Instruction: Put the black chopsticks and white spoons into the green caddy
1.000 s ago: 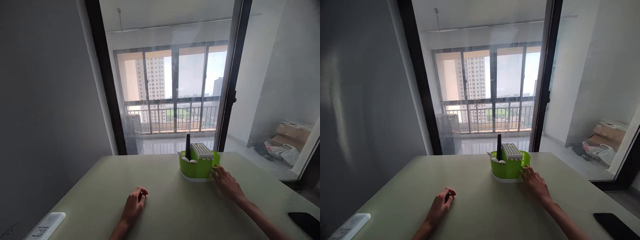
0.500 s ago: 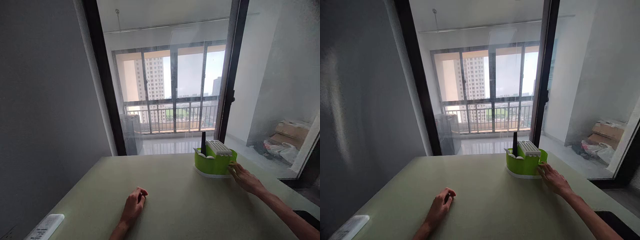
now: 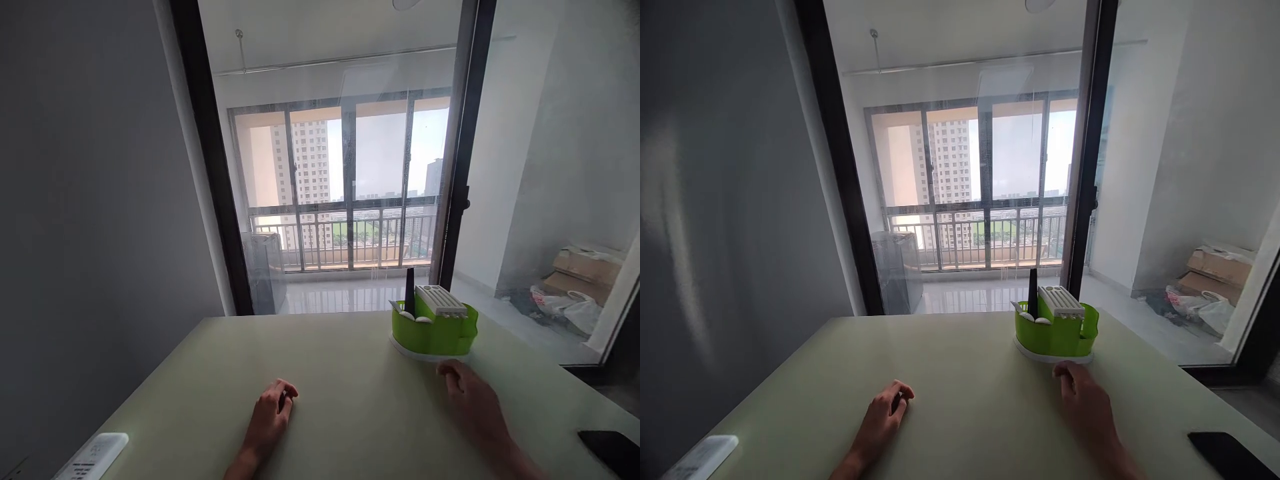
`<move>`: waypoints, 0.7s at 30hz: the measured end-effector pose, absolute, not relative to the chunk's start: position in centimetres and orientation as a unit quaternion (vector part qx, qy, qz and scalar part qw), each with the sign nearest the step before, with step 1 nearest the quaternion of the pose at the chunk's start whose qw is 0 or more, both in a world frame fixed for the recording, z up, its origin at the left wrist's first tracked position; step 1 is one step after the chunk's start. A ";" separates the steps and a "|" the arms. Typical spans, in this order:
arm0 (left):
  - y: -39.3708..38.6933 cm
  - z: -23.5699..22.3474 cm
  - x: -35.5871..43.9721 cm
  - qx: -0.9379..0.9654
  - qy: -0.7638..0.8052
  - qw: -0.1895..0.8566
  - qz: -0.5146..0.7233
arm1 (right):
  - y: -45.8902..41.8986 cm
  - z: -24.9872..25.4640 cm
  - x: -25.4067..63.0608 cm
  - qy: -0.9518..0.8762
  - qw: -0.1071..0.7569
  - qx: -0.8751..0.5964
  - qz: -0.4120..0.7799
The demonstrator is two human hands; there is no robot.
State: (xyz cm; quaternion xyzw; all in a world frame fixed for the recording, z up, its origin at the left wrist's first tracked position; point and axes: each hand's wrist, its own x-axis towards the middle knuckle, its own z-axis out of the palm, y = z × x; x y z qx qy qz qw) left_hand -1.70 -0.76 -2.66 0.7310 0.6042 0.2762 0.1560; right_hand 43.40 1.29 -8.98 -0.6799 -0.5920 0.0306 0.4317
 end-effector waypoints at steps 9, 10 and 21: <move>-1.1 -2.5 -1.7 0.735 0.597 0.158 0.280 | 2.4 -9.0 36.0 -0.693 0.392 -0.515 0.318; -1.1 -2.5 -1.7 0.736 0.596 0.157 0.280 | 2.4 -9.0 35.9 -0.691 0.394 -0.513 0.324; -1.6 -2.5 -1.0 0.756 0.585 0.139 0.260 | 1.9 -9.7 36.8 -0.655 0.414 -0.530 0.344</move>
